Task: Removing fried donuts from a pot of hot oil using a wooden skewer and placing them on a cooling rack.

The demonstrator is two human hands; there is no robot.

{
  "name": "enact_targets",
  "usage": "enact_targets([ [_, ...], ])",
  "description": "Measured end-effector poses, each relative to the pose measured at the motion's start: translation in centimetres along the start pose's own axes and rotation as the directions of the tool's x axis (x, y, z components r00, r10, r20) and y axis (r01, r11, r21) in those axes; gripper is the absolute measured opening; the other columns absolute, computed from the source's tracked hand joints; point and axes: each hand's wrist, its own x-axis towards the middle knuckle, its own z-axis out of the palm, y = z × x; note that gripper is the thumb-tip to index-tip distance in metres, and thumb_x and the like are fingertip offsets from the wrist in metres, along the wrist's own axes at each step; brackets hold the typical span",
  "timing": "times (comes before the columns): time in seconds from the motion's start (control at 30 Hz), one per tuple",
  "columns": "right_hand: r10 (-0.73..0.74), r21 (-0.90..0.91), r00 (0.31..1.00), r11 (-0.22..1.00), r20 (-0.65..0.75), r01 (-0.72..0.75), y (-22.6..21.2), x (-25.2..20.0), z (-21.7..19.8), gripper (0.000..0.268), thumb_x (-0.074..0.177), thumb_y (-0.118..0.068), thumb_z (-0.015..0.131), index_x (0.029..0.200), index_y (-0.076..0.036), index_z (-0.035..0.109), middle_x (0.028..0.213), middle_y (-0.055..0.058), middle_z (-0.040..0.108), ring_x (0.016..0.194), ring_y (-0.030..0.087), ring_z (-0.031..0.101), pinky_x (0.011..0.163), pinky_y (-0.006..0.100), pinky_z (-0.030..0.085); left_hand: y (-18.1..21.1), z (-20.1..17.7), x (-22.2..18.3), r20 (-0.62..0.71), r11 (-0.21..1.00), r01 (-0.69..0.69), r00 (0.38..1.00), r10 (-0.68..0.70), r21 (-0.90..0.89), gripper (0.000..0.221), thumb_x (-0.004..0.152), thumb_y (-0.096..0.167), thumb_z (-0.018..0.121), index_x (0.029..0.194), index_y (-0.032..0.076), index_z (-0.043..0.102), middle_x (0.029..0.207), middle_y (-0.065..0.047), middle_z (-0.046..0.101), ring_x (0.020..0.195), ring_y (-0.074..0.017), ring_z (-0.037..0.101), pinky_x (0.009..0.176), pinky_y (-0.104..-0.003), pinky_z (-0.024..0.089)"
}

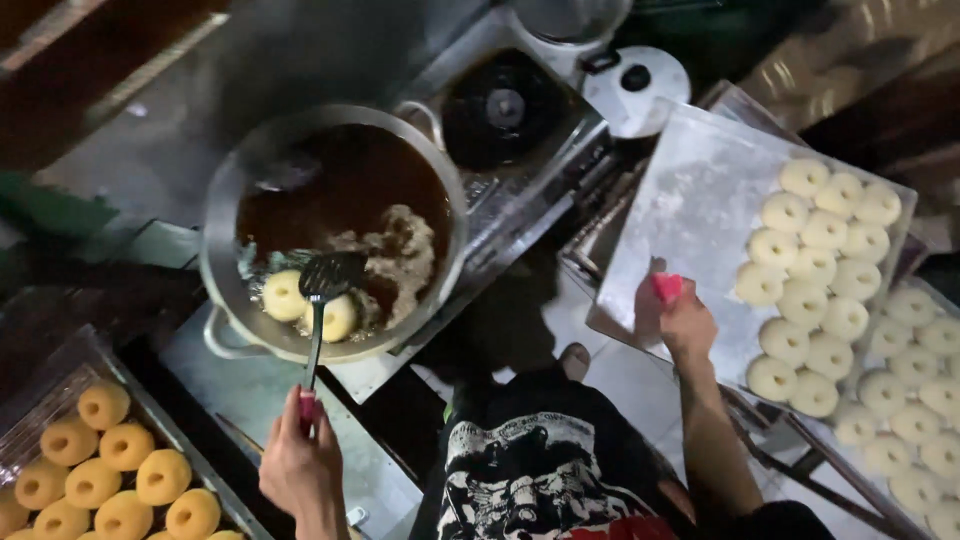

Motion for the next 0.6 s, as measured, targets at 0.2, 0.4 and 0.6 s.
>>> enact_targets([
  [0.2, 0.485, 0.833, 0.868, 0.437, 0.101, -0.341, 5.7, -0.8, 5.1, 0.016, 0.082, -0.018, 0.055, 0.097, -0.013, 0.060, 0.082, 0.005, 0.059, 0.077, 0.025, 0.054, 0.065, 0.041, 0.042, 9.3, 0.2, 0.2, 0.147, 0.951, -0.038, 0.985, 0.087, -0.308, 0.042, 0.100, 0.042, 0.058, 0.138, 0.030, 0.069, 0.108, -0.004, 0.075, 0.088, -0.0324, 0.070, 0.067, -0.046, 0.052],
  [0.4, 0.673, 0.868, 0.548, -0.367, 0.496, -0.335, 7.9, -3.6, 7.7, 0.030, 0.069, 0.003, 0.050, 0.095, -0.005, 0.063, 0.078, 0.006, 0.057, 0.068, 0.019, 0.055, 0.050, 0.032, 0.043, 16.1, 2.7, -2.4, -0.020, 0.811, -0.359, 0.918, 0.395, -0.463, 0.032, 0.096, 0.033, 0.072, 0.125, 0.020, 0.077, 0.105, -0.002, 0.078, 0.085, -0.0242, 0.074, 0.066, -0.040, 0.056],
  [0.6, 0.729, 0.873, 0.501, -0.288, 0.466, -0.394, 7.4, -4.2, 6.6, 0.032, 0.075, -0.001, 0.053, 0.104, -0.004, 0.066, 0.086, 0.009, 0.064, 0.073, 0.024, 0.062, 0.043, 0.040, 0.045, 17.1, 1.9, -3.7, -0.073, 0.753, -0.428, 0.887, 0.456, -0.500, 0.034, 0.093, 0.026, 0.077, 0.126, 0.017, 0.077, 0.105, -0.005, 0.079, 0.082, -0.0206, 0.075, 0.060, -0.036, 0.059],
])
